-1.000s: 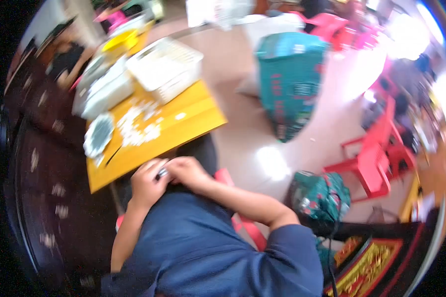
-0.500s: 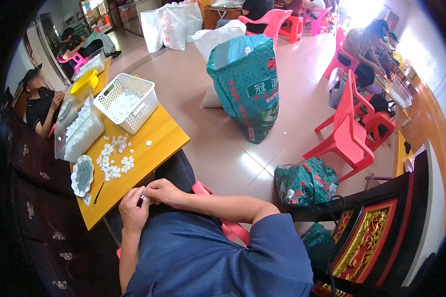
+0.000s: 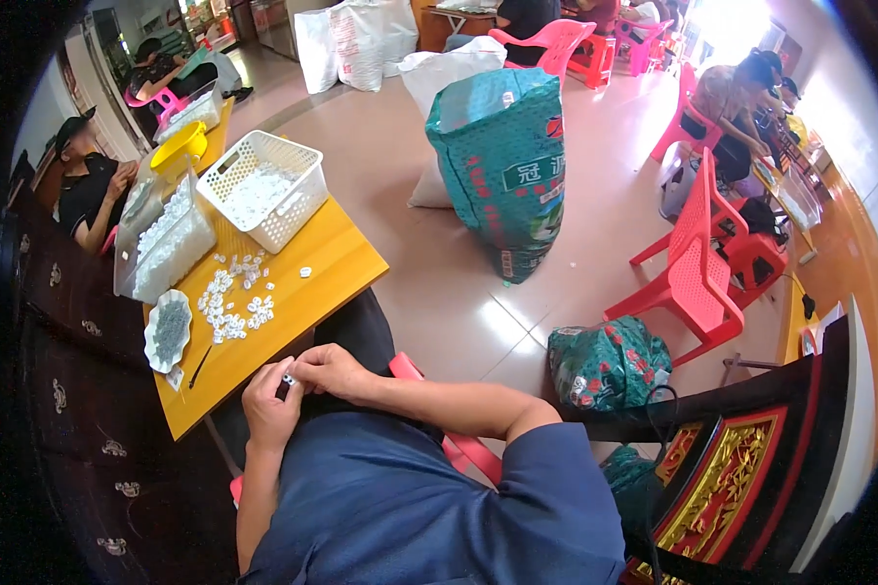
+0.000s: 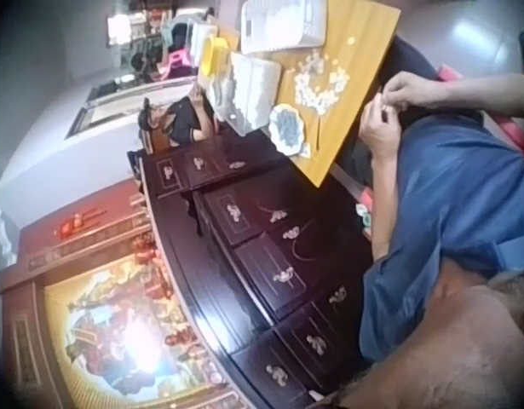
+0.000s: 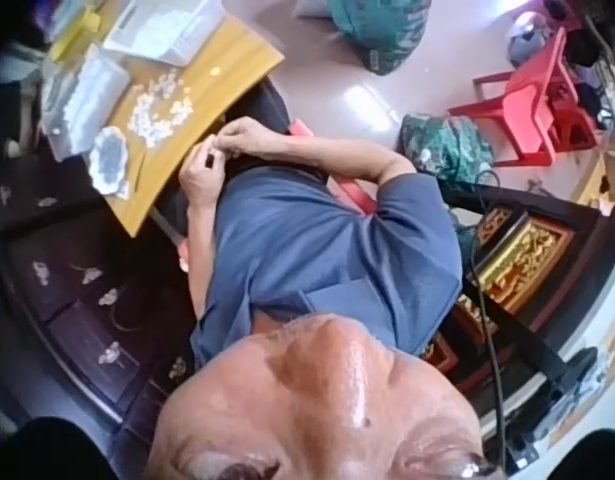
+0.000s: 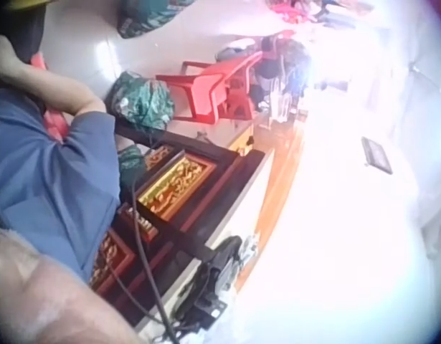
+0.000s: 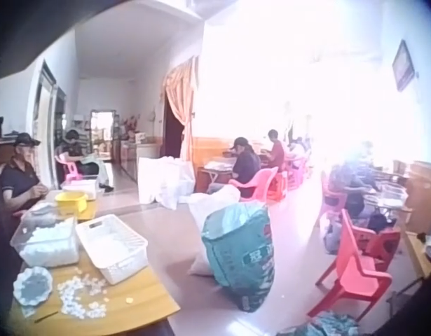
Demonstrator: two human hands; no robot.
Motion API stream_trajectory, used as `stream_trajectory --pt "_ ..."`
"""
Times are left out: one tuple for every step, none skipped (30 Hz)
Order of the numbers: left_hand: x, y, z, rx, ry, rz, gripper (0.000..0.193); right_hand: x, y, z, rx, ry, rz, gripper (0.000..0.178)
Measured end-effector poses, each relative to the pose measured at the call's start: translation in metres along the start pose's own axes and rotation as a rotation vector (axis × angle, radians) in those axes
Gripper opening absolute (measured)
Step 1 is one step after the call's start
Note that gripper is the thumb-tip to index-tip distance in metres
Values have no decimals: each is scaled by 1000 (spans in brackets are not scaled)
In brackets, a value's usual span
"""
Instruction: Assembling small white plastic components by manually inserting metal pins.
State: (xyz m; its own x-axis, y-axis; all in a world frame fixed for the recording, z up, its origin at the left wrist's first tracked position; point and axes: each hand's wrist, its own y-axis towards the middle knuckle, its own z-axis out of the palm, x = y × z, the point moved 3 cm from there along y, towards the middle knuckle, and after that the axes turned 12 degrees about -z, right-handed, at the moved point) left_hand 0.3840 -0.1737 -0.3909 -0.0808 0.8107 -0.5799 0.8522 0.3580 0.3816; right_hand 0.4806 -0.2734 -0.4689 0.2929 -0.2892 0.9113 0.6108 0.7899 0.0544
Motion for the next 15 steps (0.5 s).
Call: stream_trajectory --pt "2 -2 -1 2 3 -4 28 -2 0 3 11 6 1 22" --pt "4 -4 -3 5 8 -10 28 -4 0 4 11 10 6 22" --pt "5 -3 -2 5 4 -4 28 -3 1 3 16 1 1 22" --pt "4 -3 -3 5 0 0 28 -3 2 4 23 -7 0 21" --pt "4 -3 -4 19 1 -3 27 -4 1 5 23 -8 1 21" --pt "5 -5 -7 33 6 -12 27 -6 1 8 20 -6 10 21" --pt "9 -8 -9 31 14 -27 27 -10 0 13 22 -1 23 21" --pt "14 -12 -10 15 40 -26 28 -11 -1 16 41 -17 10 22" --pt "18 -18 -11 1 75 -36 28 -12 -2 17 66 -24 2 22" --pt "19 -17 -8 3 80 -46 28 -6 -3 14 63 -111 -44 23" --pt "15 -11 -4 13 32 -67 28 0 -2 9 33 -129 -117 23" --pt "12 -5 -1 13 8 -36 29 6 -3 5 -8 -193 -94 23" --pt "9 1 1 61 -4 -64 31 6 -2 -4 -33 -191 -80 22" --pt "13 2 5 42 -50 -47 33 10 -4 -6 -19 -167 -74 22" --pt "13 2 4 51 -36 -63 33 17 -6 -5 -18 -189 -37 22"
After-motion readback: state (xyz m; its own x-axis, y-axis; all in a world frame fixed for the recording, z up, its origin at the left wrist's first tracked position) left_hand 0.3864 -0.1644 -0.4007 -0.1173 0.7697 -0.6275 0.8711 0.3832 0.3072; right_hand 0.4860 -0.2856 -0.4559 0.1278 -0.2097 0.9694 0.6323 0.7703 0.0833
